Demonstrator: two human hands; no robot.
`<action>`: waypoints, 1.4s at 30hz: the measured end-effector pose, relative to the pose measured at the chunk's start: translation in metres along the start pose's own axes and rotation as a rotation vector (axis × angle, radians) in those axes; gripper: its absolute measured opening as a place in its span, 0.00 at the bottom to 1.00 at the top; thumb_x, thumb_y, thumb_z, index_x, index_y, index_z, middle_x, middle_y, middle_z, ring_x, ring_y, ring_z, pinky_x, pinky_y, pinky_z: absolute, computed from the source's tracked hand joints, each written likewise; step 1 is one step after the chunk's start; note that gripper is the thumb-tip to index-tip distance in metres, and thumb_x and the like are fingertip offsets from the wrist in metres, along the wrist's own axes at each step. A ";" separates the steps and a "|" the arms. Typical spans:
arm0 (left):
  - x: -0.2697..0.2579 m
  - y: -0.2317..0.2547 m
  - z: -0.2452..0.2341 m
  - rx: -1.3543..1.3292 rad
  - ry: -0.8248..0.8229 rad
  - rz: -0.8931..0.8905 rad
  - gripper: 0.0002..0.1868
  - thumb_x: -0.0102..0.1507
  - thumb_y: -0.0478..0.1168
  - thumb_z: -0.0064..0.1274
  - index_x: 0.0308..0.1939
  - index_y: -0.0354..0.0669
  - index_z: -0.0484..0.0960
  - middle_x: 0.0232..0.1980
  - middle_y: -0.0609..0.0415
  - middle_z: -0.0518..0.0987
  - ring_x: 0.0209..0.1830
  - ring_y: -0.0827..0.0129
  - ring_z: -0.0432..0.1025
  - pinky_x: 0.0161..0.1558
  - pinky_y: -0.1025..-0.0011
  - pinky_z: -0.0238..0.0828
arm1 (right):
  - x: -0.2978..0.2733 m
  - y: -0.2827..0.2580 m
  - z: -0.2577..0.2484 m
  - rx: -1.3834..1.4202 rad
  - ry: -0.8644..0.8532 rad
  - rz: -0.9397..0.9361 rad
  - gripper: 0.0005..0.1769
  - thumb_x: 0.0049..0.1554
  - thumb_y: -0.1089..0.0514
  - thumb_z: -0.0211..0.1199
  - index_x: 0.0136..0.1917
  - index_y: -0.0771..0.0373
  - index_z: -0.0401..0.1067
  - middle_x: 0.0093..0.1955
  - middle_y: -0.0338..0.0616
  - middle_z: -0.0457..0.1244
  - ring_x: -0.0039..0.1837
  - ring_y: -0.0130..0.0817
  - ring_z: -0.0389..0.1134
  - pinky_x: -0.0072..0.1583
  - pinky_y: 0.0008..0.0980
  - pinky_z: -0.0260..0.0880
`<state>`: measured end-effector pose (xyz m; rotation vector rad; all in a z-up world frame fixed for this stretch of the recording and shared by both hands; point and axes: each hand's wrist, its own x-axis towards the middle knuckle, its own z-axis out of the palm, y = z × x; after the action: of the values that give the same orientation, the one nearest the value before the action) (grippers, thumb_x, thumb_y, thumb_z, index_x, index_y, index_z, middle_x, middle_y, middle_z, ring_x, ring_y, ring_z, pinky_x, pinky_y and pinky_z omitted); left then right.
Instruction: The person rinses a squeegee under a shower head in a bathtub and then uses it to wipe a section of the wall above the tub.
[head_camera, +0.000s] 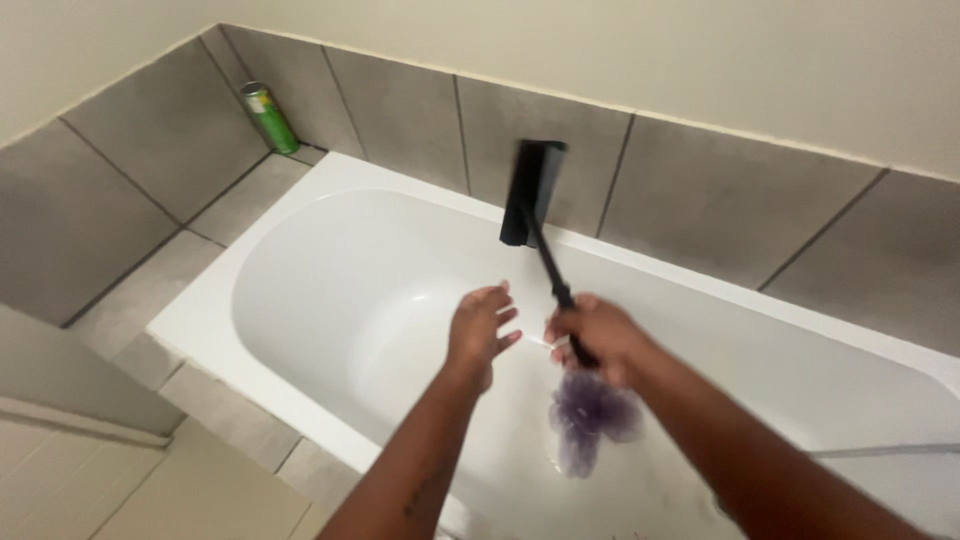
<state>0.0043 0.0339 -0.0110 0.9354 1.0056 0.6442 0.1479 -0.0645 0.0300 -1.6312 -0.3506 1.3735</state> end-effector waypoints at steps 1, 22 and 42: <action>0.004 0.004 0.001 -0.053 0.022 -0.007 0.30 0.66 0.51 0.51 0.67 0.43 0.63 0.65 0.46 0.73 0.65 0.57 0.69 0.58 0.56 0.73 | -0.017 0.009 -0.001 -0.028 0.006 -0.025 0.14 0.56 0.67 0.61 0.54 0.63 0.64 0.36 0.48 0.67 0.28 0.32 0.64 0.29 0.29 0.60; 0.013 0.061 -0.015 -0.753 -0.234 -0.151 0.36 0.70 0.45 0.44 0.69 0.12 0.56 0.62 0.25 0.70 0.61 0.44 0.72 0.67 0.51 0.72 | -0.106 0.174 -0.121 -0.986 0.808 -0.399 0.14 0.52 0.50 0.68 0.48 0.51 0.68 0.26 0.40 0.63 0.30 0.38 0.66 0.39 0.39 0.65; 0.007 0.005 0.006 -0.670 -0.084 -0.009 0.19 0.63 0.34 0.59 0.57 0.27 0.79 0.46 0.46 0.82 0.40 0.65 0.79 0.44 0.73 0.79 | -0.068 0.198 -0.167 -0.636 0.256 0.031 0.15 0.56 0.52 0.67 0.37 0.62 0.67 0.30 0.39 0.61 0.34 0.29 0.61 0.39 0.32 0.63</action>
<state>0.0125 0.0400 -0.0084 0.3621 0.6468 0.8544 0.2060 -0.2932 -0.0961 -2.3102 -0.6560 1.1109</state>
